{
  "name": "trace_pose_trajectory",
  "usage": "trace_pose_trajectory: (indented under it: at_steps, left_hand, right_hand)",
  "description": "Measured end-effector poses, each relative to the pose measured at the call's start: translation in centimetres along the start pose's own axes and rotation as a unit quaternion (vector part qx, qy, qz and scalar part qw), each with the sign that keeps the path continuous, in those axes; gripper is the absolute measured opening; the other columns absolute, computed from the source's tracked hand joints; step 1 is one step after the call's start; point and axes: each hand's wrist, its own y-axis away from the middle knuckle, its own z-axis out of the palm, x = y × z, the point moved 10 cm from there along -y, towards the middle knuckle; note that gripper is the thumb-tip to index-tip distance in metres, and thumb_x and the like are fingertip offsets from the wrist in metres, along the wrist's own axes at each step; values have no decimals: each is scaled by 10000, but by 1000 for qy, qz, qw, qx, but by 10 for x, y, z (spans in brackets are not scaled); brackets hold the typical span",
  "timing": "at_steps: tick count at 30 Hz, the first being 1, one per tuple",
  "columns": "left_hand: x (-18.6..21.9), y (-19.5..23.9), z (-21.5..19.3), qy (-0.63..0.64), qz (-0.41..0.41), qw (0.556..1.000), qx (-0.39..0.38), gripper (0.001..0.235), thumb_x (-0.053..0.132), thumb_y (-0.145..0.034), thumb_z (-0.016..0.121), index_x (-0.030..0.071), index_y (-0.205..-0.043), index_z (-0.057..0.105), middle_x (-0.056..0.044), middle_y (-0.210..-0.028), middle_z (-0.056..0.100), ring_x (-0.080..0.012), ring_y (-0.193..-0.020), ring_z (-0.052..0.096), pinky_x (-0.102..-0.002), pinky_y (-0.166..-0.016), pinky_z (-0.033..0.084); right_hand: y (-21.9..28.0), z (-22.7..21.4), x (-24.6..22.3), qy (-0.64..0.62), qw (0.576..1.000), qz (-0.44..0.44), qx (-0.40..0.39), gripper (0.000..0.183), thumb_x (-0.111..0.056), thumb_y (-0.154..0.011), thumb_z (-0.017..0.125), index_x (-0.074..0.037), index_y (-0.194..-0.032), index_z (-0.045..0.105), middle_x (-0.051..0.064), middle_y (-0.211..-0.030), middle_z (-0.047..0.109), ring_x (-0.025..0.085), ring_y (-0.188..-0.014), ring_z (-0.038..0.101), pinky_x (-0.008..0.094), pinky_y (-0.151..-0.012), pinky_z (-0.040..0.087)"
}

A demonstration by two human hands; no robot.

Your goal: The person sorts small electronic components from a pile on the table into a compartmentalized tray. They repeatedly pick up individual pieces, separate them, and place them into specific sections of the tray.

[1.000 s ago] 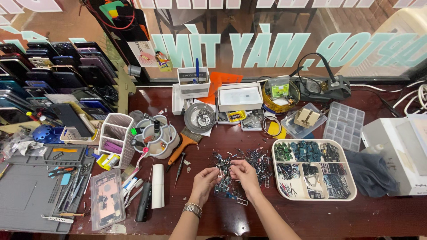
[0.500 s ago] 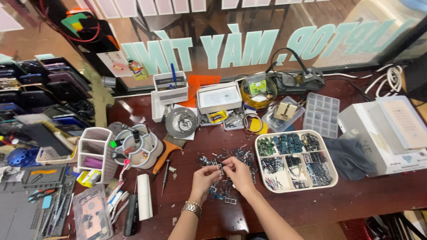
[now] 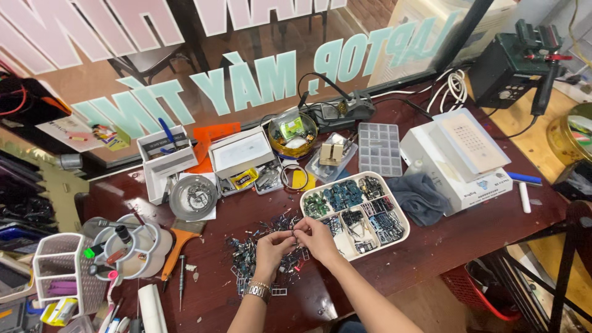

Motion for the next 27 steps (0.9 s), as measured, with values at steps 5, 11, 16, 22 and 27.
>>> trace_pose_trajectory:
  at_steps: [5, 11, 16, 22, 27]
  left_hand:
    - [-17, -14, 20, 47, -65, 997, 11, 232, 61, -904, 717, -100, -1070, 737, -159, -959, 768, -210, -798, 756, -311, -741, 650]
    - [-40, -31, 30, 139, -109, 983, 40, 297, 123, -955, 649, -140, -1087, 691, -214, -999, 759, -279, -859, 775, -342, -779, 662]
    - [-50, -40, 52, 144, -102, 984, 30, 265, 109, -946, 683, -108, -1096, 706, -191, -1028, 761, -249, -892, 761, -331, -795, 648]
    - [-58, -47, 101, 104, -90, 990, 25, 214, 74, -909, 706, -90, -1047, 707, -172, -962, 750, -245, -799, 757, -338, -730, 661]
    - [-48, -51, 180, 3, -22, 998, -52, 201, 51, -902, 733, -99, -1036, 738, -119, -940, 751, -179, -780, 735, -313, -698, 647]
  right_hand:
    - [-3, -40, -6, -47, 998, -6, 50, 71, -57, -925, 682, -2, -968, 673, 41, -783, 704, 98, -669, 673, 273, -618, 573]
    - [14, -51, -56, 129, 981, -145, 23, 99, -53, -902, 701, -5, -968, 646, 88, -875, 707, 196, -787, 697, 343, -707, 552]
    - [36, -54, -78, 238, 928, -287, -24, 123, -38, -877, 704, -9, -961, 619, 132, -964, 661, 317, -901, 662, 394, -769, 527]
    - [13, -111, -12, 88, 988, -125, 5, 156, -76, -887, 726, -31, -1036, 720, 58, -911, 721, 168, -791, 700, 317, -726, 571]
    - [2, -178, 64, -7, 994, 45, 101, 257, -78, -890, 710, -57, -1141, 758, 23, -796, 709, 98, -677, 619, 287, -596, 526]
